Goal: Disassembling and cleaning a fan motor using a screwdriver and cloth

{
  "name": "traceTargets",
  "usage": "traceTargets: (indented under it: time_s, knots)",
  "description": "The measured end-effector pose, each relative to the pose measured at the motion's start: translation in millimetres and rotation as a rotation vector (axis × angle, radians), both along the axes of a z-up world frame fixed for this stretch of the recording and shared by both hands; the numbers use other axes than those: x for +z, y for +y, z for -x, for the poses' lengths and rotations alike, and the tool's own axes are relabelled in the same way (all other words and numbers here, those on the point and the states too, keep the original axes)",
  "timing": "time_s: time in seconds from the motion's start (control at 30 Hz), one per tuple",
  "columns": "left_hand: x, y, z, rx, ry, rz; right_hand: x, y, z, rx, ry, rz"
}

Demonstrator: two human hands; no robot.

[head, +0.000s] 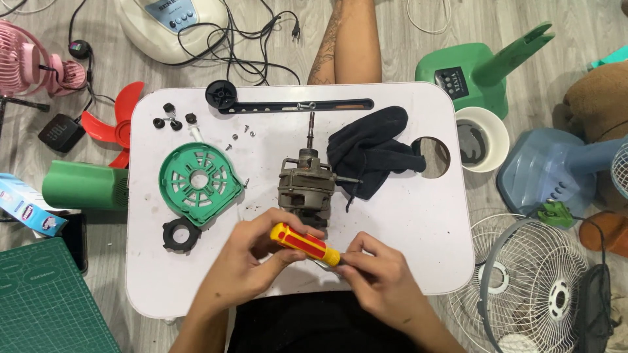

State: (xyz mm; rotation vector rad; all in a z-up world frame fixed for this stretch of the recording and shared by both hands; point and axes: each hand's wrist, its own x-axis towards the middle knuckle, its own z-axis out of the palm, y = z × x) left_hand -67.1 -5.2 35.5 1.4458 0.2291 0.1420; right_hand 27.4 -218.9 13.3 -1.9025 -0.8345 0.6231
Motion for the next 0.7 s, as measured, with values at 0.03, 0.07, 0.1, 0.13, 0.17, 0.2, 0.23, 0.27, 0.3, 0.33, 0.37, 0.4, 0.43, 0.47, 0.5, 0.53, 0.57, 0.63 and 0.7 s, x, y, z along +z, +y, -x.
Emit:
traceTargets:
  time_s: [0.03,0.07,0.1,0.13,0.17,0.2,0.23,0.27,0.3,0.33,0.37,0.4,0.43,0.47,0.5,0.53,0.57,0.63,0.7]
  knots:
    - [-1.8,-2.0,-1.7,-0.015,0.009,0.002,-3.6,1.3,4.1,-0.021,-0.093,0.015]
    - [-1.8,-3.6,-1.7,-0.014,0.008,0.003,-2.7,2.7,4.8,-0.019,-0.094,0.015]
    - [-1.8,-5.2,-1.6,0.019,-0.029,0.014,-1.8,4.1,5.6,-0.025,-0.122,-0.014]
    - [-1.9,-6.2,-1.6,0.052,-0.065,0.023,-1.3,6.1,6.5,-0.032,-0.15,-0.044]
    - [-6.3,-4.4,-1.2,0.052,-0.066,0.022,1.8,3.2,1.2,-0.031,-0.151,-0.045]
    - [-11.0,-3.2,-0.1,0.089,-0.077,0.135,4.8,-0.2,-4.0,0.009,-0.018,-0.105]
    - [-15.8,-2.0,1.0,0.126,-0.088,0.248,7.8,-3.5,-9.2,0.048,0.117,-0.164]
    - [-21.3,0.1,1.7,0.125,-0.087,0.248,11.7,-14.5,-21.5,0.047,0.118,-0.164]
    - [-26.8,2.2,2.4,0.159,-0.111,0.3,15.6,-25.5,-33.9,0.216,0.395,-0.369]
    - [-32.2,4.1,2.9,0.194,-0.136,0.352,19.6,-36.6,-46.7,0.386,0.677,-0.568]
    - [-36.9,2.2,1.3,0.194,-0.135,0.352,4.4,-45.9,-51.0,0.385,0.678,-0.568]
    - [-41.7,-0.7,0.9,0.228,-0.172,0.536,-10.6,-55.1,-55.9,0.4,0.727,-0.768]
    - [-46.5,-3.5,0.5,0.261,-0.21,0.719,-25.7,-64.2,-60.8,0.41,0.774,-0.97]
    - [-49.7,-16.2,-0.2,0.267,-0.21,0.719,-26.8,-49.4,-50.2,0.413,0.778,-0.969]
    - [-52.9,-29.2,-1.2,0.285,-0.206,0.757,-27.8,-34.8,-39.8,0.222,0.467,-0.831]
    - [-56.2,-41.8,-2.3,0.3,-0.2,0.795,-29.0,-20.5,-28.4,0.031,0.16,-0.681]
    - [-52.4,-51.8,-3.9,0.303,-0.198,0.795,-25.5,-12.5,-19.6,0.031,0.163,-0.681]
    - [-45.4,-71.5,-8.0,0.264,-0.132,0.568,-18.8,3.9,-3.2,-0.165,0.294,-0.611]
    - [-27.4,-69.2,-6.0,0.159,-0.079,0.398,-31.5,-6.6,-4.9,-0.19,0.429,-0.705]
